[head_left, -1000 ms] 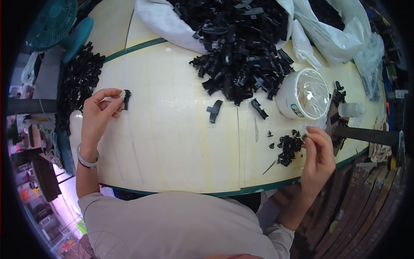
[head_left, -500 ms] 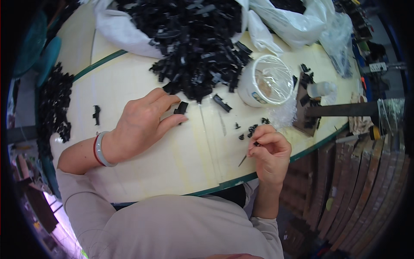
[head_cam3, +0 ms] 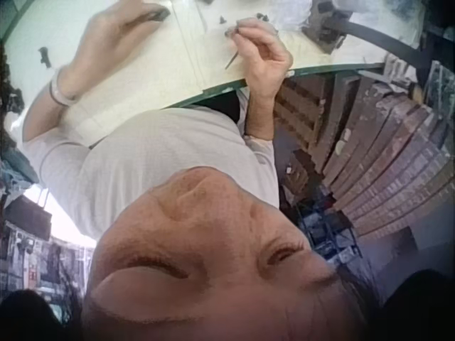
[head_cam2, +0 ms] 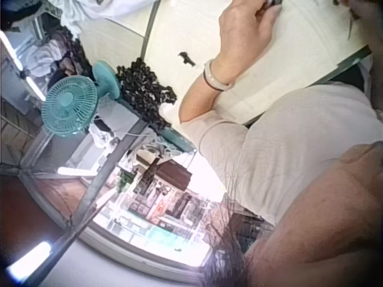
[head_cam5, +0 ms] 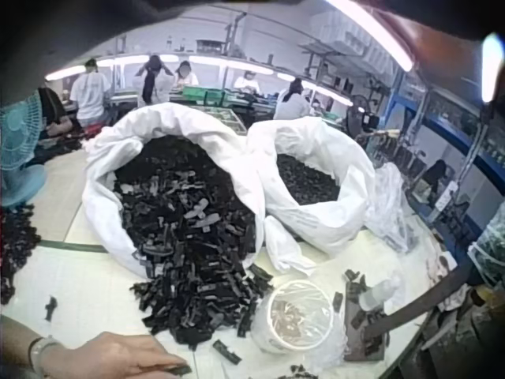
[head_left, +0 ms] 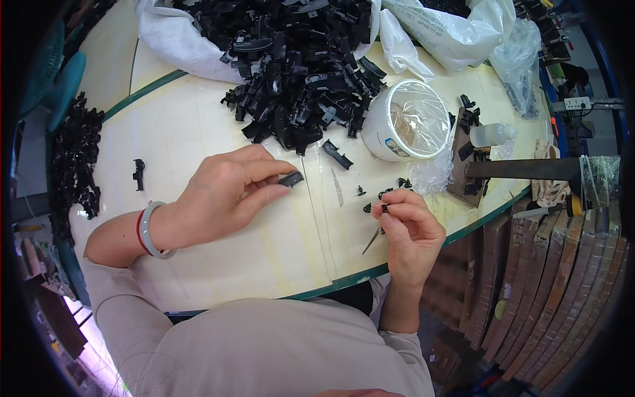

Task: The person assembles plastic components by attaching small plastic clips to plastic parts by hand and placing the assembled pieces on the work table.

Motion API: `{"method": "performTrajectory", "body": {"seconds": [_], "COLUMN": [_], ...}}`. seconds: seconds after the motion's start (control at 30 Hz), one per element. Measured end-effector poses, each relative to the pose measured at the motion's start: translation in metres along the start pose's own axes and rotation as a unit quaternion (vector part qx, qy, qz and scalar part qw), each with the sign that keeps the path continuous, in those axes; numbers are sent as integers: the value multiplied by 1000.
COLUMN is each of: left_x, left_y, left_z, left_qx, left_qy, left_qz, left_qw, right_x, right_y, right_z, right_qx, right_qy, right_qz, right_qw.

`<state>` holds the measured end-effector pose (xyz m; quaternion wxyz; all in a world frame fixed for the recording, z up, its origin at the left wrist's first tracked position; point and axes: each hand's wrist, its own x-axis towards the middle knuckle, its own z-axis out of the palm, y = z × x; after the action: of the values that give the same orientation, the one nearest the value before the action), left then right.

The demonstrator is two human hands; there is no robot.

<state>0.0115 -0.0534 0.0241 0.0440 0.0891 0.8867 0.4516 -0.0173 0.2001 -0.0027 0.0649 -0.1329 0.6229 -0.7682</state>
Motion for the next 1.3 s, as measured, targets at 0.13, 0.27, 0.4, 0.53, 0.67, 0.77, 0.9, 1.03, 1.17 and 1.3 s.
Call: {"method": "performTrajectory", "body": {"seconds": [0.13,0.27,0.4,0.53,0.67,0.77,0.9,1.03,1.17,1.3], "left_x": [-1,7,13,18,14,12,13,11,11,12], "left_y": [1,1,4,13,13,12,12,12,15,11], "left_z": [4,11,20,23,29,30,30,30,27,32], "left_qx": [-298,-490,-606,-546,-487,-486,-466,-451,-438,-436], "left_qy": [-139,-245,-260,-246,-210,-179,-168,-159,-153,-170], "left_qz": [-113,-181,-178,-243,-203,-210,-203,-193,-195,-169], "left_qw": [938,817,730,763,823,829,845,857,864,867], "right_x": [-2,-4,-6,-2,-1,-2,5,3,7,14], "right_y": [-5,-5,-3,-4,1,2,-5,-6,-9,-17], "right_z": [5,7,7,19,22,28,29,24,28,22], "right_qx": [-38,-100,-158,-160,-158,-152,-279,-283,-303,-324], "right_qy": [16,18,-15,-26,-61,-58,-60,-85,-76,-110], "right_qz": [7,-7,-72,-96,-126,-113,-158,-154,-173,-199], "right_qw": [999,995,985,982,978,980,945,943,934,919]}}
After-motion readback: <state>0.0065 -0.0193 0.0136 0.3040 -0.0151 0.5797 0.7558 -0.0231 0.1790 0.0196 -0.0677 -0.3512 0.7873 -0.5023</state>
